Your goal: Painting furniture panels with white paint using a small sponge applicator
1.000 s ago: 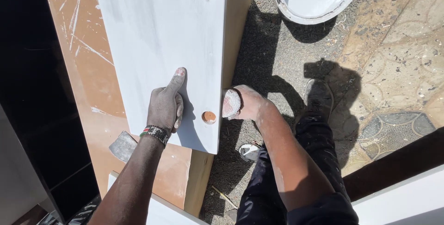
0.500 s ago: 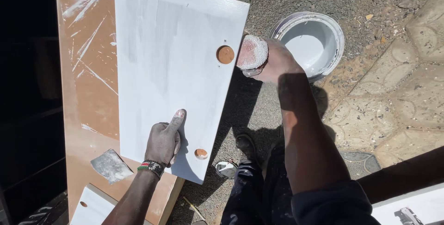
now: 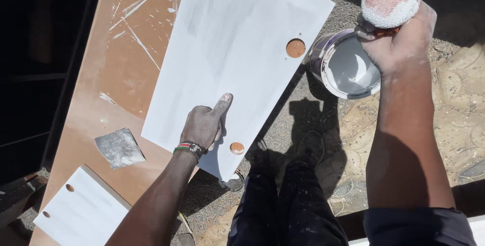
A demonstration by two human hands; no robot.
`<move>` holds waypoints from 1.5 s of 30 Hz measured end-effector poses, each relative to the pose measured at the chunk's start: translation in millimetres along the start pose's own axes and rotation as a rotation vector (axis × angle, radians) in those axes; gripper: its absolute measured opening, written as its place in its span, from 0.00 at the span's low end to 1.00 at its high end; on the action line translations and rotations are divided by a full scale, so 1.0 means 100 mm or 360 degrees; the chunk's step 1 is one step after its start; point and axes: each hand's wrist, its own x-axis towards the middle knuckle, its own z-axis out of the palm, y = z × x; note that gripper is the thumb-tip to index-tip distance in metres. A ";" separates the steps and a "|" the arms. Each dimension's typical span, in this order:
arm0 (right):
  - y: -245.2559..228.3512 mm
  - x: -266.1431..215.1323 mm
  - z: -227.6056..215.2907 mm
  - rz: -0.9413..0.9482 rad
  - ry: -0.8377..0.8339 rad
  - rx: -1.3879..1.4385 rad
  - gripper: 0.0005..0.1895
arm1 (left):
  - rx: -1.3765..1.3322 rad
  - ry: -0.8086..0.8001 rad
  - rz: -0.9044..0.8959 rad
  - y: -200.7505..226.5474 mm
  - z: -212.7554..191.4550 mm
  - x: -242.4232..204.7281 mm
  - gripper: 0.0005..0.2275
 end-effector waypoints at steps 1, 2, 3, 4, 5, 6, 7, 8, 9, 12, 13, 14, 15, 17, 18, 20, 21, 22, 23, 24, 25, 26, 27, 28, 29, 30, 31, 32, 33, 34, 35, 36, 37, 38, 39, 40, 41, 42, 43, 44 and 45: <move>0.10 -0.28 -0.05 -0.0078 0.0150 0.0120 0.10 | -0.0011 -0.0041 -0.0034 0.04 -0.04 -0.09 0.45; 0.19 -0.53 -0.10 -0.0174 0.0295 0.0245 0.11 | -0.0022 -0.0080 -0.0048 0.09 -0.10 -0.13 0.44; 0.44 -0.84 -0.04 -0.0155 0.0248 0.0237 0.11 | -0.0052 -0.0039 -0.0059 0.02 -0.14 -0.14 0.44; 0.63 -1.20 -0.02 -0.0119 0.0134 0.0125 0.17 | -0.0035 -0.0089 -0.0007 -0.03 -0.15 -0.16 0.43; 0.82 -1.54 -0.03 -0.0085 0.0019 0.0013 0.29 | -0.0018 -0.0138 0.0047 -0.07 -0.16 -0.16 0.42; 1.17 -1.70 -0.30 -0.0074 -0.0016 -0.0011 0.29 | -0.0056 -0.0116 0.0039 -0.20 -0.14 -0.17 0.42; 1.51 -1.83 -0.59 0.0119 -0.0142 -0.0086 0.28 | -0.0236 -0.0099 0.0133 -0.32 -0.12 -0.16 0.38; 1.80 -1.93 -0.90 0.0298 -0.0266 -0.0159 0.29 | -0.0416 -0.0085 0.0239 -0.41 -0.07 -0.12 0.35; 2.14 -2.01 -0.82 0.0299 -0.0294 -0.0189 0.29 | -0.0453 -0.0067 0.0243 -0.63 0.00 0.02 0.35; 2.96 -2.47 -0.62 0.0224 -0.0549 -0.0065 0.31 | -0.0534 0.0830 0.0438 -1.39 0.19 0.22 0.31; 3.09 -2.60 -0.45 0.0277 -0.0551 -0.0184 0.26 | -0.0919 0.1132 0.0287 -1.62 0.15 0.22 0.20; 3.21 -2.71 -0.27 0.0313 -0.0553 -0.0301 0.21 | -0.1307 0.1422 0.0134 -1.82 0.11 0.25 0.17; 3.33 -2.73 -0.38 0.0303 -0.0548 -0.0324 0.21 | -0.1330 0.1407 0.0130 -1.95 0.07 0.27 0.17; 3.60 -2.75 -0.60 0.0417 -0.0243 -0.0208 0.27 | -0.2474 0.0583 -0.0156 -2.23 -0.01 0.32 0.13; 3.61 -2.75 -0.60 0.0410 -0.0236 -0.0228 0.27 | -0.2491 0.0568 -0.0164 -2.32 0.00 0.37 0.13; 3.63 -2.74 -0.60 0.0339 -0.0468 -0.0368 0.20 | -0.2246 -0.0112 0.0021 -2.48 0.02 0.46 0.20; 3.63 -2.81 -0.61 0.0330 -0.0461 -0.0391 0.20 | -0.2264 -0.0131 0.0020 -2.50 0.01 0.47 0.20; 3.60 -2.84 -0.61 0.0300 -0.0426 -0.0379 0.20 | -0.2227 -0.0174 0.0090 -2.48 -0.02 0.51 0.20; 3.57 -2.87 -0.60 0.0270 -0.0391 -0.0366 0.21 | -0.2189 -0.0215 0.0161 -2.45 -0.05 0.55 0.21; 3.52 -2.91 -0.61 0.0243 -0.0392 -0.0385 0.21 | -0.2206 -0.0238 0.0183 -2.46 -0.09 0.54 0.21; 3.46 -2.96 -0.62 0.0330 -0.0184 -0.0391 0.35 | -0.2231 -0.0310 0.0234 -2.47 -0.13 0.53 0.21; 3.42 -2.99 -0.62 0.0416 0.0020 -0.0389 0.51 | -0.2253 -0.0377 0.0288 -2.49 -0.19 0.53 0.21; 3.34 -3.08 -0.49 0.0388 0.0015 -0.0402 0.51 | -0.2266 -0.0395 0.0313 -2.51 -0.21 0.54 0.21; 3.26 -3.18 -0.37 0.0326 0.0157 -0.0573 0.47 | -0.2229 -0.0500 0.0381 -2.53 -0.23 0.54 0.23; 3.18 -3.29 -0.25 0.0263 0.0301 -0.0740 0.43 | -0.2189 -0.0604 0.0451 -2.54 -0.24 0.53 0.25; 3.18 -3.26 -0.44 0.0236 0.0300 -0.0744 0.43 | -0.2194 -0.0621 0.0475 -2.75 -0.12 0.76 0.25; 3.17 -3.23 -0.64 0.0158 0.0179 -0.0555 0.43 | -0.1436 -0.0173 0.1509 -2.95 0.00 0.99 0.18; 3.17 -3.20 -0.84 0.0088 0.0054 -0.0366 0.44 | -0.0516 0.0322 0.2376 -3.16 0.12 1.22 0.11; 3.05 -3.26 -0.79 0.0069 0.0050 -0.0369 0.44 | -0.0522 0.0326 0.2395 -3.14 0.27 1.19 0.11; 2.96 -3.33 -0.73 -0.0005 -0.0361 -0.0308 0.42 | -0.0520 0.0367 0.2343 -3.13 0.41 1.15 0.10; 2.85 -3.40 -0.68 -0.0064 -0.0774 -0.0245 0.42 | -0.0517 0.0407 0.2292 -3.12 0.55 1.10 0.10; 2.82 -3.43 -0.64 -0.0073 -0.0775 -0.0242 0.42 | -0.0514 0.0406 0.2301 -3.06 0.76 0.96 0.10; 2.78 -3.45 -0.61 -0.0113 -0.0788 -0.0145 0.40 | -0.0853 0.0368 0.2056 -3.00 0.97 0.83 0.10; 2.74 -3.47 -0.59 -0.0160 -0.0798 -0.0044 0.39 | -0.1172 0.0319 0.1798 -2.93 1.18 0.71 0.10; 2.71 -3.49 -0.52 -0.0176 -0.0797 -0.0038 0.39 | -0.1166 0.0311 0.1813 -2.77 1.33 0.55 0.10; 2.68 -3.52 -0.47 -0.0175 -0.0816 -0.0040 0.39 | -0.2217 -0.0230 0.1200 -2.59 1.50 0.39 0.08; 2.64 -3.54 -0.42 -0.0174 -0.0835 -0.0042 0.40 | -0.3117 -0.0799 0.0368 -2.42 1.68 0.24 0.11; 2.64 -3.49 -0.66 -0.0195 -0.0823 -0.0031 0.40 | -0.3096 -0.0820 0.0369 -2.27 1.78 0.14 0.11; 2.65 -3.44 -0.90 -0.0261 -0.0627 -0.0055 0.38 | -0.3338 -0.0821 0.0476 -2.12 1.88 0.04 0.20; 2.67 -3.38 -1.14 -0.0316 -0.0432 -0.0076 0.37 | -0.3582 -0.0809 0.0583 -1.99 1.98 -0.06 0.32; 2.63 -3.41 -1.22 -0.0326 -0.0421 -0.0063 0.37 | -0.3565 -0.0821 0.0578 -1.89 2.16 -0.06 0.32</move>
